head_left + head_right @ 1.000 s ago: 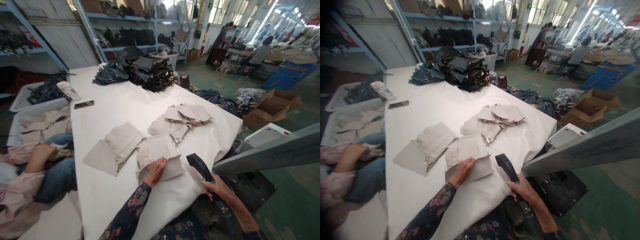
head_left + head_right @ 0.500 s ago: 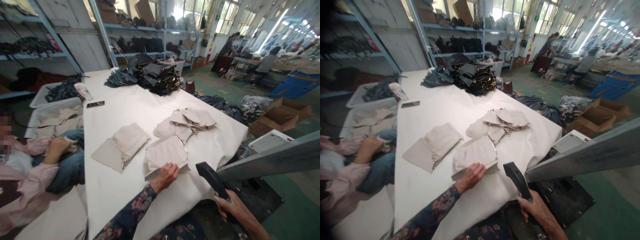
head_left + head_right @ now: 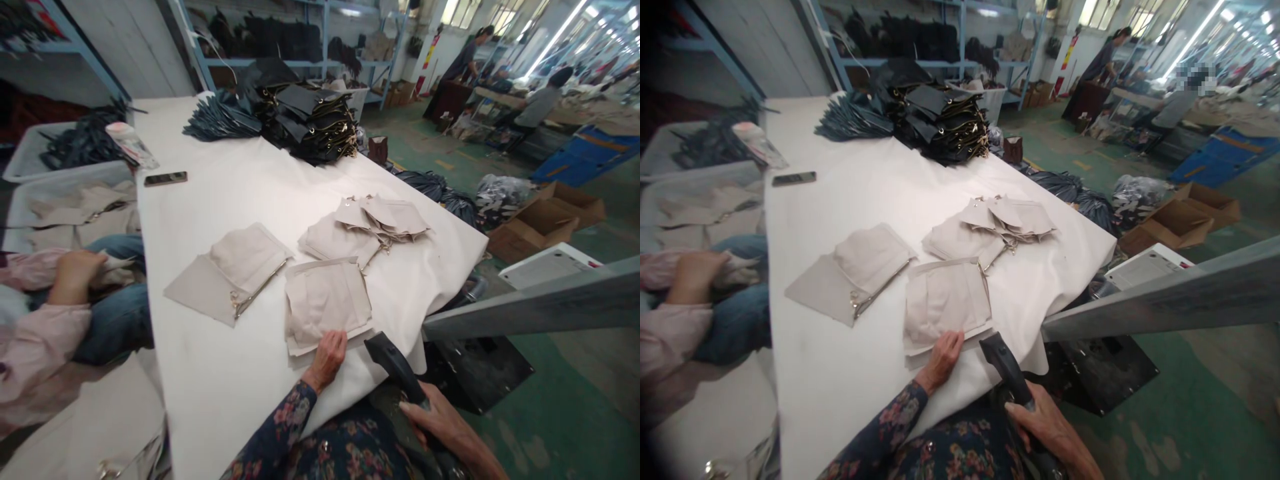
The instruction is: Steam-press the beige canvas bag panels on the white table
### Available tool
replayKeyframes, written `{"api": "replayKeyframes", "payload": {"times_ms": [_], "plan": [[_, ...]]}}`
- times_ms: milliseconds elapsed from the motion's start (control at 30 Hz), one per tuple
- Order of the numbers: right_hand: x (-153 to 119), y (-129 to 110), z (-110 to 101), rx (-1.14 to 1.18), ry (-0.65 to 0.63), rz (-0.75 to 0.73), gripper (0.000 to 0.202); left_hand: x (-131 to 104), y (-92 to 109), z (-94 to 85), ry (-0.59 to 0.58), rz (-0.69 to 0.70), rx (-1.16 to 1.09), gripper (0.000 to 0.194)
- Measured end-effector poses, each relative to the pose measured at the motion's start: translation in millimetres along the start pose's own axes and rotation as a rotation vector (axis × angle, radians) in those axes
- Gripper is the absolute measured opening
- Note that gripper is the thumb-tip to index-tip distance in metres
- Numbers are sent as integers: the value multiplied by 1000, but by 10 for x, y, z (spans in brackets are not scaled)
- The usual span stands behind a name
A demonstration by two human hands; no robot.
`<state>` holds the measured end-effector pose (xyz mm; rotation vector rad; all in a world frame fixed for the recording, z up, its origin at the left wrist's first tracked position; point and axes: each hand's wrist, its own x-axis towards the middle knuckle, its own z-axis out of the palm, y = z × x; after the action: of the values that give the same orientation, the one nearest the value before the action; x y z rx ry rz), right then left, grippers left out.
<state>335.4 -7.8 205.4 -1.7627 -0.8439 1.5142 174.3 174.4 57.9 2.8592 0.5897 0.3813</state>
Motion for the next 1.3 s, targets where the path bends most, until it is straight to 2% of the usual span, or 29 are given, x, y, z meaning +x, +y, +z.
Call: {"api": "replayKeyframes", "payload": {"times_ms": [267,367,500,700,833,933,1100,1300], "plan": [[441,-37,65,-4,-4,49,29,-37,12,107,41,-14,-36,37],[562,-18,76,-4,34,76,31,-16,35,122,46,-29,-62,37],[548,35,70,6,100,93,33,-1,50,119,41,-40,-90,40],[318,-7,54,-39,156,135,36,-4,24,128,35,-35,-121,43],[230,-2,76,-52,130,145,36,-3,28,173,44,-55,-130,40],[298,7,114,-48,95,128,35,-9,36,217,54,-60,-128,38],[574,-60,143,-53,89,137,33,-1,26,230,57,-56,-120,35],[703,-302,-58,-63,203,82,31,21,85,146,38,-71,-136,33]]}}
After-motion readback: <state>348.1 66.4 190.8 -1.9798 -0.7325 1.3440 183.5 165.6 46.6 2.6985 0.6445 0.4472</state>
